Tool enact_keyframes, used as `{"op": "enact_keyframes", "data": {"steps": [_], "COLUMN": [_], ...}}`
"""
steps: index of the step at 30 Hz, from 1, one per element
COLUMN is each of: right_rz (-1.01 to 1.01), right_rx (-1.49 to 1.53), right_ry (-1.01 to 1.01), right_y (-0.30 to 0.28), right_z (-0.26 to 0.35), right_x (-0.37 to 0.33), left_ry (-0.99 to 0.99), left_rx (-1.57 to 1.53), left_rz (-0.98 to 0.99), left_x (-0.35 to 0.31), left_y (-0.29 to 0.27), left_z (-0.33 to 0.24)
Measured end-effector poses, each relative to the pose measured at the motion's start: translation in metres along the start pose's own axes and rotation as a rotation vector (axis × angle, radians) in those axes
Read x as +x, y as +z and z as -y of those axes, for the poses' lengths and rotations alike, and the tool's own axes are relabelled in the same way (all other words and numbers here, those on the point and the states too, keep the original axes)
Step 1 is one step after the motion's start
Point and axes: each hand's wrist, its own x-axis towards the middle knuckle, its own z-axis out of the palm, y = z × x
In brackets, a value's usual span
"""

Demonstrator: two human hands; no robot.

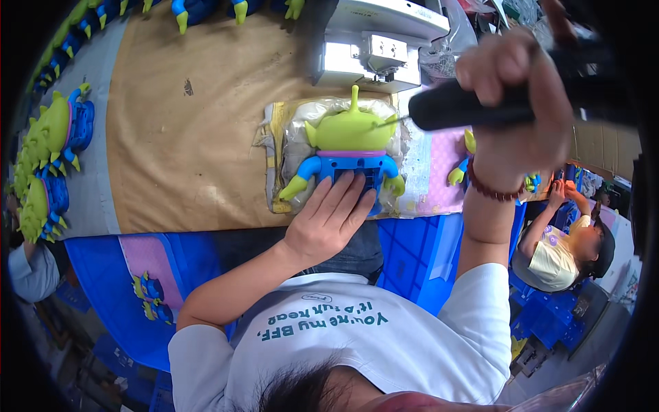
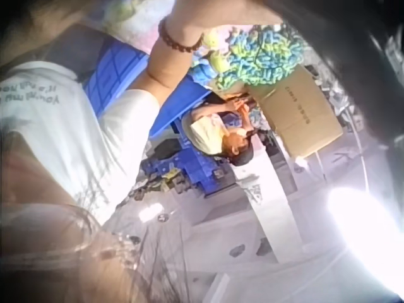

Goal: The worker is using a heat gun to process and clean green alien-like toy figurines on an assembly line.

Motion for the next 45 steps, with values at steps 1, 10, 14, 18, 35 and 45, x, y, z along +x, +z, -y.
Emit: {"op": "enact_keyframes", "data": {"steps": [1, 10, 14, 18, 35, 45], "right_rz": [0.079, 0.148, 0.054, -0.045, -0.201, -0.233], "right_rx": [0.023, -0.108, -0.18, -0.278, -0.122, -0.131], "right_ry": [-0.056, -0.069, 0.103, 0.254, -0.018, -0.14], "right_y": [0.01, 0.078, 0.094, 0.105, 0.107, 0.104], "right_z": [0.006, 0.014, 0.012, 0.017, 0.021, 0.031], "right_x": [-0.004, -0.022, -0.029, -0.029, -0.034, -0.042], "left_ry": [0.006, 0.033, 0.036, 0.049, -0.308, -0.284], "left_rx": [0.011, 0.058, 0.06, 0.033, -0.396, -0.557], "left_rz": [0.0, -0.01, -0.013, -0.044, -0.422, -0.368], "left_x": [0.0, -0.009, -0.009, -0.009, 0.02, 0.031], "left_y": [0.001, 0.006, 0.002, 0.004, -0.048, -0.044], "left_z": [0.0, 0.002, 0.004, 0.002, 0.042, 0.046]}}
